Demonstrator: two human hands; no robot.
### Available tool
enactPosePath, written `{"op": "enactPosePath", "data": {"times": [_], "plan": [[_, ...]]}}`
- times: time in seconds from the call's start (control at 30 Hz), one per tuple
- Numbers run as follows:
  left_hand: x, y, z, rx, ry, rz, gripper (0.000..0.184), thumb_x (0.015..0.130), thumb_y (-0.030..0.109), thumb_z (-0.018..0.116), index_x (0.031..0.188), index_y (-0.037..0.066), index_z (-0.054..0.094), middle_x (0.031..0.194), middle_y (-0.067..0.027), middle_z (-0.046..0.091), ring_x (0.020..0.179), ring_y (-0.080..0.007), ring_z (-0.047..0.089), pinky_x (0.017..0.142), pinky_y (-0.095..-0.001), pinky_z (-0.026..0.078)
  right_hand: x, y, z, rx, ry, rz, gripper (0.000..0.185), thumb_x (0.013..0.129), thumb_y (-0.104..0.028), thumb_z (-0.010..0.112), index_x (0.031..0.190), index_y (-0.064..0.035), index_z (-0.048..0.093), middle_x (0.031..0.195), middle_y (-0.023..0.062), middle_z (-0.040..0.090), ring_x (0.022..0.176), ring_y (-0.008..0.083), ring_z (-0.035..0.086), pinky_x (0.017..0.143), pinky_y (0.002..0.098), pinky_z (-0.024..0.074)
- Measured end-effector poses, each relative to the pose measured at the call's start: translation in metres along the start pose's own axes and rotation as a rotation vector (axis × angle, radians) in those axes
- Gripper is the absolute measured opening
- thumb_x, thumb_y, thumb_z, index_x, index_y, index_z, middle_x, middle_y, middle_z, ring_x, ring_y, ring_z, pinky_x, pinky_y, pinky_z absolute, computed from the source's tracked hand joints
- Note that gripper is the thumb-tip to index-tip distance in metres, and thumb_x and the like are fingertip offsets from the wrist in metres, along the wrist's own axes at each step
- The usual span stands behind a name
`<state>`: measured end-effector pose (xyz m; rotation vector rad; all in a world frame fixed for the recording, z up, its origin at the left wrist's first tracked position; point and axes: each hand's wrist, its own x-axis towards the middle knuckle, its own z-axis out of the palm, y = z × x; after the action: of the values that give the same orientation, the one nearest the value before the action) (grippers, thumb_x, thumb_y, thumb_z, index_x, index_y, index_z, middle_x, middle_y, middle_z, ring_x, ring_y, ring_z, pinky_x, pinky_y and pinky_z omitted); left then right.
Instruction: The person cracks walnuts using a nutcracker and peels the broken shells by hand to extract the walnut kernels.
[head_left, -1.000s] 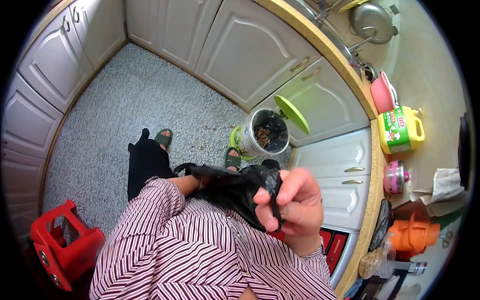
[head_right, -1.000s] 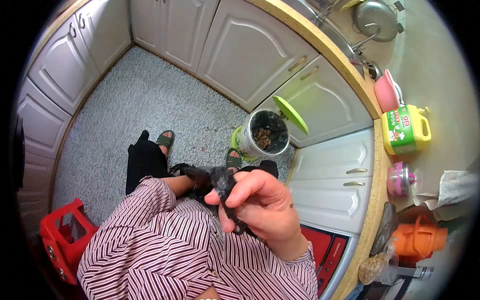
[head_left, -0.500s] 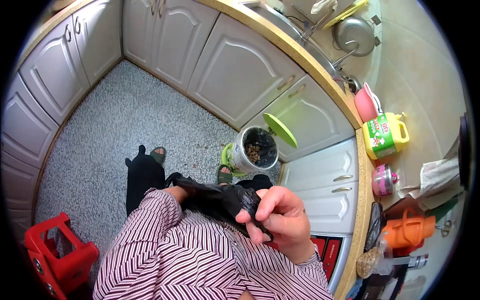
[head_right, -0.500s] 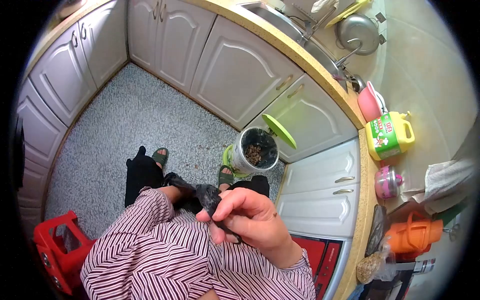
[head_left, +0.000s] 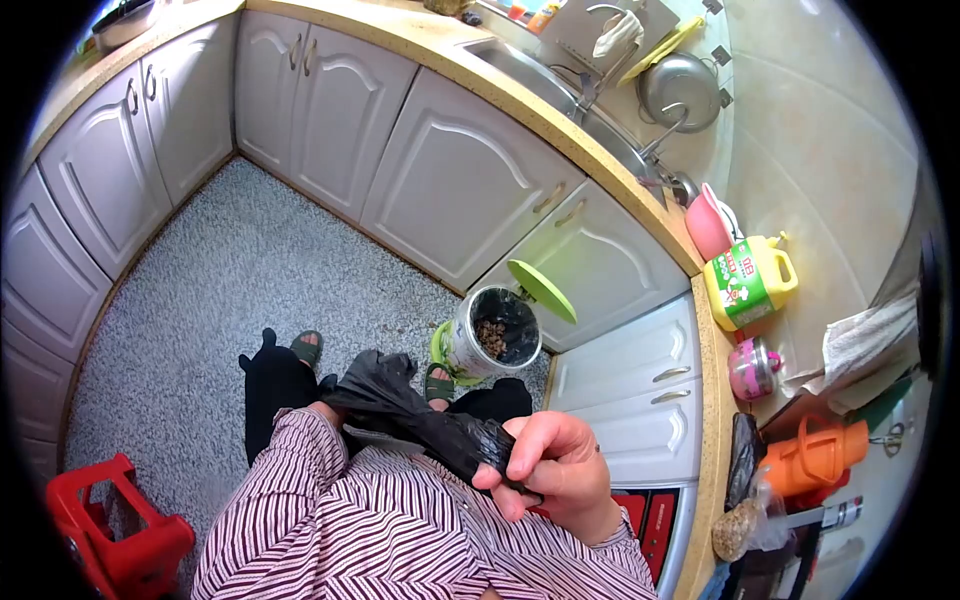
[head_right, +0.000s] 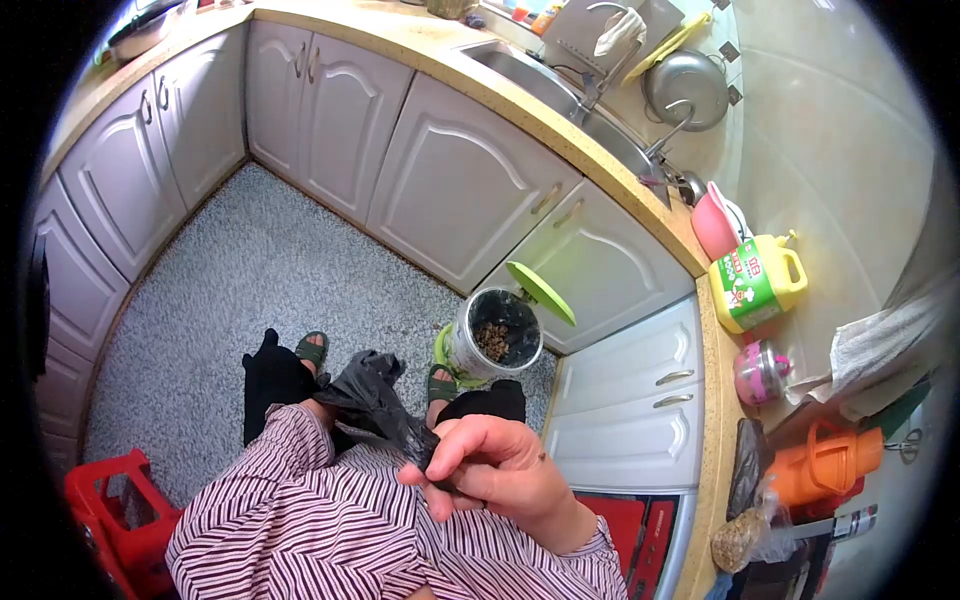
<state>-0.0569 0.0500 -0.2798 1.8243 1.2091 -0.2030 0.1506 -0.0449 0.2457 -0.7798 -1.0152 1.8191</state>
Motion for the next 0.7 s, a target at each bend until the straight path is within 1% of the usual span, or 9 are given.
{"op": "enactPosePath", "data": {"times": [0.03,0.07,0.17,0.3,0.5,0.57,0.6,0.63,0.7], "plan": [[0.0,0.001,-0.004,-0.011,0.008,-0.001,0.047,0.096,0.032,0.047,0.127,-0.001,0.057,0.122,-0.0275,0.06,0.112,-0.037,0.059,0.094,-0.0498,0.047,-0.001,-0.002,0.002,0.0,-0.005,-0.004,0.014,0.085,0.012,0.056,0.094,0.0036,0.063,0.099,0.0331,0.065,0.063,0.0244,0.067,0.045,0.0253,0.0414],[0.001,0.002,-0.007,-0.016,0.013,-0.004,0.047,0.096,0.032,0.046,0.127,-0.001,0.057,0.122,-0.0274,0.061,0.112,-0.0369,0.059,0.094,-0.0497,0.048,-0.001,-0.003,0.005,-0.004,-0.072,0.0,0.014,0.085,0.012,0.056,0.094,0.0044,0.063,0.1,0.0341,0.065,0.063,0.0246,0.067,0.046,0.0257,0.0417],[0.002,0.01,-0.012,-0.045,0.025,0.014,0.047,0.096,0.033,0.046,0.127,-0.001,0.057,0.122,-0.0271,0.061,0.112,-0.0367,0.059,0.094,-0.0496,0.048,-0.004,-0.006,0.01,0.007,-0.157,0.05,0.012,0.085,0.013,0.057,0.095,0.0073,0.063,0.101,0.0368,0.064,0.064,0.0254,0.067,0.052,0.0288,0.0488],[0.007,0.016,-0.014,-0.086,0.037,0.043,0.048,0.096,0.034,0.046,0.127,0.0,0.058,0.122,-0.0267,0.061,0.111,-0.0364,0.059,0.093,-0.0493,0.048,-0.004,-0.006,0.015,0.023,-0.249,0.033,0.009,0.086,0.013,0.058,0.092,0.0098,0.064,0.101,0.0367,0.064,0.068,0.0267,0.068,0.067,0.0348,0.0577],[0.003,0.015,0.0,-0.091,0.024,0.054,0.049,0.096,0.036,0.045,0.127,0.0,0.058,0.121,-0.0261,0.061,0.11,-0.0359,0.059,0.093,-0.049,0.048,-0.003,-0.005,0.022,0.012,-0.287,0.033,0.01,0.087,0.014,0.056,0.092,0.0115,0.065,0.103,0.0375,0.064,0.07,0.0256,0.068,0.069,0.0349,0.0577],[0.002,0.012,0.003,-0.094,0.02,0.049,0.049,0.096,0.037,0.045,0.127,0.0,0.058,0.121,-0.0259,0.061,0.11,-0.0357,0.059,0.092,-0.0489,0.049,-0.004,-0.005,0.021,0.06,-0.369,0.04,0.012,0.088,0.014,0.056,0.095,0.012,0.065,0.104,0.0377,0.063,0.072,0.0261,0.069,0.072,0.0347,0.0578],[0.001,0.011,0.004,-0.095,0.018,0.043,0.05,0.096,0.037,0.045,0.126,0.0,0.058,0.121,-0.0259,0.061,0.11,-0.0356,0.059,0.092,-0.0488,0.049,-0.004,-0.007,0.017,0.019,-0.421,0.055,0.013,0.088,0.014,0.056,0.096,0.0119,0.066,0.106,0.038,0.063,0.075,0.0262,0.07,0.074,0.0347,0.0576],[0.0,0.01,0.005,-0.097,0.018,0.04,0.05,0.096,0.037,0.044,0.126,0.0,0.058,0.121,-0.0258,0.061,0.11,-0.0355,0.059,0.092,-0.0488,0.049,-0.005,-0.006,0.018,0.019,-0.422,0.056,0.013,0.088,0.014,0.056,0.096,0.0119,0.066,0.106,0.038,0.063,0.075,0.0262,0.07,0.074,0.0347,0.0576],[-0.001,0.008,0.005,-0.104,0.018,0.035,0.05,0.096,0.038,0.044,0.126,0.0,0.058,0.121,-0.0256,0.061,0.109,-0.0354,0.06,0.092,-0.0487,0.049,-0.007,-0.003,0.023,0.041,-0.385,0.0,0.01,0.088,0.012,0.058,0.093,0.0109,0.067,0.101,0.037,0.065,0.076,0.0273,0.07,0.071,0.0341,0.0577]]}}
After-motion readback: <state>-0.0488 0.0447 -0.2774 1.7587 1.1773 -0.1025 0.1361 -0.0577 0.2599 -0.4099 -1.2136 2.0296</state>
